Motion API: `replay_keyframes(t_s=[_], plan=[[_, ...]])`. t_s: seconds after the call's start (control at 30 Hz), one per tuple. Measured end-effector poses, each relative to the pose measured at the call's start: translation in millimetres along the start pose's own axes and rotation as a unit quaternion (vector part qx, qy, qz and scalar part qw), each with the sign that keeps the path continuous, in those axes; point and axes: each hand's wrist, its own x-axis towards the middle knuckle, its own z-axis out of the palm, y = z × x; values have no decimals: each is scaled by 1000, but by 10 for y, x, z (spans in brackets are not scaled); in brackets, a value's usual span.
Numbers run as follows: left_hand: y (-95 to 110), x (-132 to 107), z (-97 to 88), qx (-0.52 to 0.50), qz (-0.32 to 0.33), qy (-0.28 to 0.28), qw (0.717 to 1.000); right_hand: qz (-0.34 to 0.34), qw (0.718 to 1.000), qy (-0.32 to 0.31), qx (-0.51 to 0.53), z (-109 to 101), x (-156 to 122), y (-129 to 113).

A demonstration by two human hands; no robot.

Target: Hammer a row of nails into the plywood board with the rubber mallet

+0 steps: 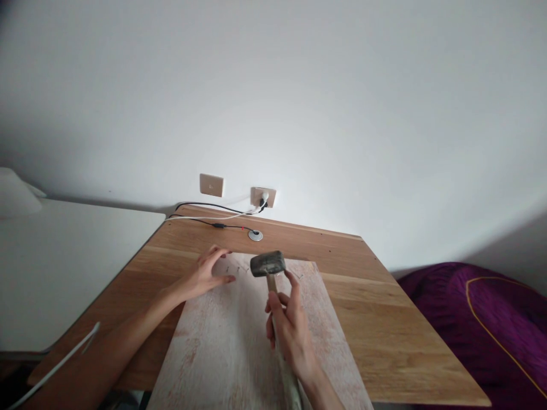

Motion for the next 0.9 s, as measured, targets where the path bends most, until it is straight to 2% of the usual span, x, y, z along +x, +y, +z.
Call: replay_keyframes(t_s=[0.1, 0.2, 0.33, 0.5, 0.67, 0.77, 0.9], plan=[[6, 2, -2, 6, 8, 12, 1000, 37, 998, 48, 36, -265, -207, 69], [7, 1, -6, 6, 13, 20, 1000, 38, 992, 98, 76, -500, -356, 202], [6, -3, -14, 11, 16, 34, 999, 51, 989, 97, 96, -658, -460, 361], [-28, 13, -14, 35, 18, 52, 998, 76, 997, 17, 19, -653, -489, 387], [-79, 28, -16, 70, 3, 71, 995, 48, 997, -45, -41, -547, -456, 475], [-93, 50, -9, 87, -3, 75, 993, 23, 995, -44, -83, -461, -482, 534], [-86, 37, -22, 89, -10, 106, 990, -79, 984, -23, -160, -430, -616, 623]])
